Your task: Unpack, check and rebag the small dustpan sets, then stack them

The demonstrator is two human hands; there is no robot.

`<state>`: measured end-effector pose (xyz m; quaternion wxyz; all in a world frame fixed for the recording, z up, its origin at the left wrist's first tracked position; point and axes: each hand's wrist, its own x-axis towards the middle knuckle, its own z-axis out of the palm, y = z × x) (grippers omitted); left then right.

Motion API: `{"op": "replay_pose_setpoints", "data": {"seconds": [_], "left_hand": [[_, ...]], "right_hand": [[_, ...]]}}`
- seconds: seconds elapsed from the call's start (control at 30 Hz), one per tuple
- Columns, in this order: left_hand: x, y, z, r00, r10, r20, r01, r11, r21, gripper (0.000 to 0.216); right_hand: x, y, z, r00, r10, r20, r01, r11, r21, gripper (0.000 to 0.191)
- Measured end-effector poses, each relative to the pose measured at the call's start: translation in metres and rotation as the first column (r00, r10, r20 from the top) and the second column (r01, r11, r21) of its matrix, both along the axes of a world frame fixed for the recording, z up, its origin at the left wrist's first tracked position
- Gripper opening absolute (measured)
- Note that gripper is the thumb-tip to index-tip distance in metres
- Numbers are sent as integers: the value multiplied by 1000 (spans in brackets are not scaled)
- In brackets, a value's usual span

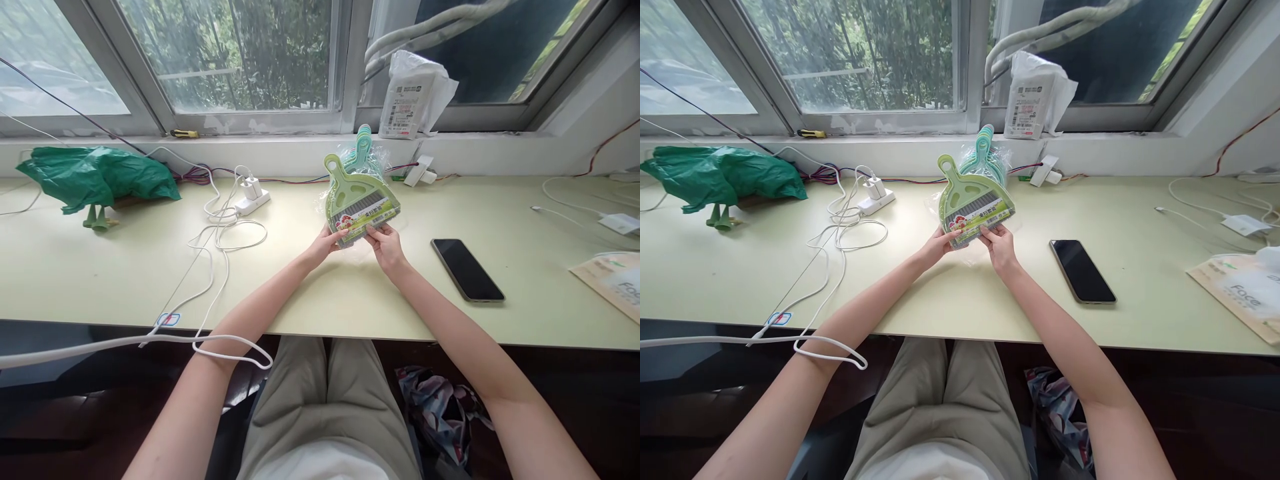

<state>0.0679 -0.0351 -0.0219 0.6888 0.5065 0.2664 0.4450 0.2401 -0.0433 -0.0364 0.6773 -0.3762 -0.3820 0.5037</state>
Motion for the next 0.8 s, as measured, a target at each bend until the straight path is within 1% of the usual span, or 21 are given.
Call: {"op": "replay_pose_setpoints", "data": {"seconds": [0.1, 0.23, 0.4, 0.5, 0.57, 0.63, 0.7, 0.73, 0.77, 0.8], "left_hand": [[-2, 4, 1, 998, 61, 20, -62, 997, 48, 48], [-4, 8, 2, 994, 101, 31, -103, 991, 82, 42], [-5, 8, -1, 982, 171, -80, -168, 985, 45, 44], [-4, 6, -3, 982, 161, -94, -159, 987, 30, 46], [-2, 4, -1, 988, 133, -77, -133, 991, 9, 49], [-2, 4, 1, 989, 142, -42, -143, 989, -27, 50], [-4, 6, 4, 982, 188, -6, -188, 980, -71, 50], [-7, 9, 5, 977, 211, 11, -209, 973, -94, 50], [-10, 12, 6, 972, 234, 28, -229, 966, -122, 49], [-14, 16, 7, 965, 259, 43, -249, 956, -157, 49]], "right_hand": [[-1, -2, 4, 1000, -6, 5, 6, 1000, 11, 37], [-2, -5, 9, 1000, -2, 4, 2, 1000, 30, 37], [-2, -2, 4, 999, 11, 30, -12, 1000, 11, 35], [1, 1, 2, 997, 70, 35, -68, 996, -54, 31], [6, 2, 4, 988, 145, 49, -139, 986, -97, 27], [11, 3, 8, 976, 204, 73, -195, 974, -119, 25], [18, 3, 13, 966, 215, 147, -198, 972, -123, 28], [21, 3, 15, 958, 188, 216, -166, 979, -115, 31], [24, 2, 16, 943, 128, 308, -104, 990, -91, 34], [27, 2, 16, 910, 35, 413, -19, 999, -42, 36]]}}
